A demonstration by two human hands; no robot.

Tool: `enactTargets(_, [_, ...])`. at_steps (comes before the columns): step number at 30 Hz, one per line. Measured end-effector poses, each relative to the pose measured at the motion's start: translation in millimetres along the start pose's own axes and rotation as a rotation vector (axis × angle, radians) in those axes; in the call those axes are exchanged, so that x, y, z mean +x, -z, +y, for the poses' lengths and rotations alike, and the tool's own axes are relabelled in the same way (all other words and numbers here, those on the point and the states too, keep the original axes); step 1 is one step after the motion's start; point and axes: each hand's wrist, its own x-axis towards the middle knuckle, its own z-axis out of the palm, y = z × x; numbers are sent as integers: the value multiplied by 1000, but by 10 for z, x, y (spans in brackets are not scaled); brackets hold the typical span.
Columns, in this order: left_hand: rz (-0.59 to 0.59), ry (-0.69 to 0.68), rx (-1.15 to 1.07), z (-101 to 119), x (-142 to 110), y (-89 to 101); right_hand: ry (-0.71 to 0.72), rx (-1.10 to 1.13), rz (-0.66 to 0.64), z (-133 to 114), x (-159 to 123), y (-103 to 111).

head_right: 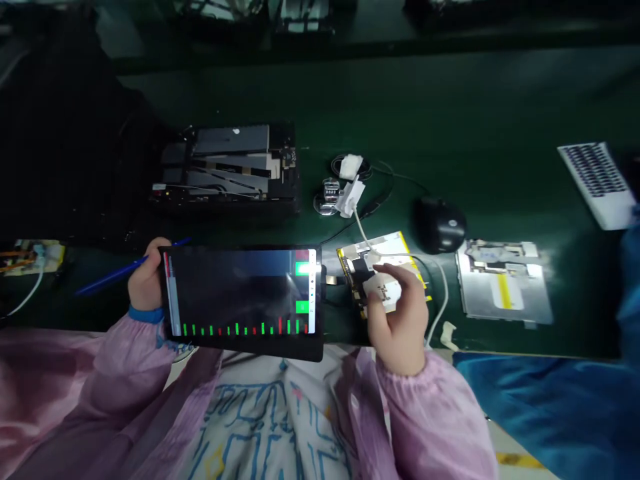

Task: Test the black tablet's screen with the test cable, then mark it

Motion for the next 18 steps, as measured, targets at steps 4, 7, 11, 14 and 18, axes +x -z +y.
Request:
enactTargets(4, [13,-38,101,-3,11,42,73,-212,-148,265,262,1])
enactTargets(7, [16,-29,144,-12,17,83,143,-299,-156,285,324,-67])
enactTargets(11, [-6,-33,145,-29,23,121,178,-433,-187,215,331,-106])
enactTargets(14, [-7,-24,135,-43,26,121,238,-503,-225,172,332,-103])
enactTargets(18, [23,15,82,-61,26,104,294,-557,-291,156,314,-81])
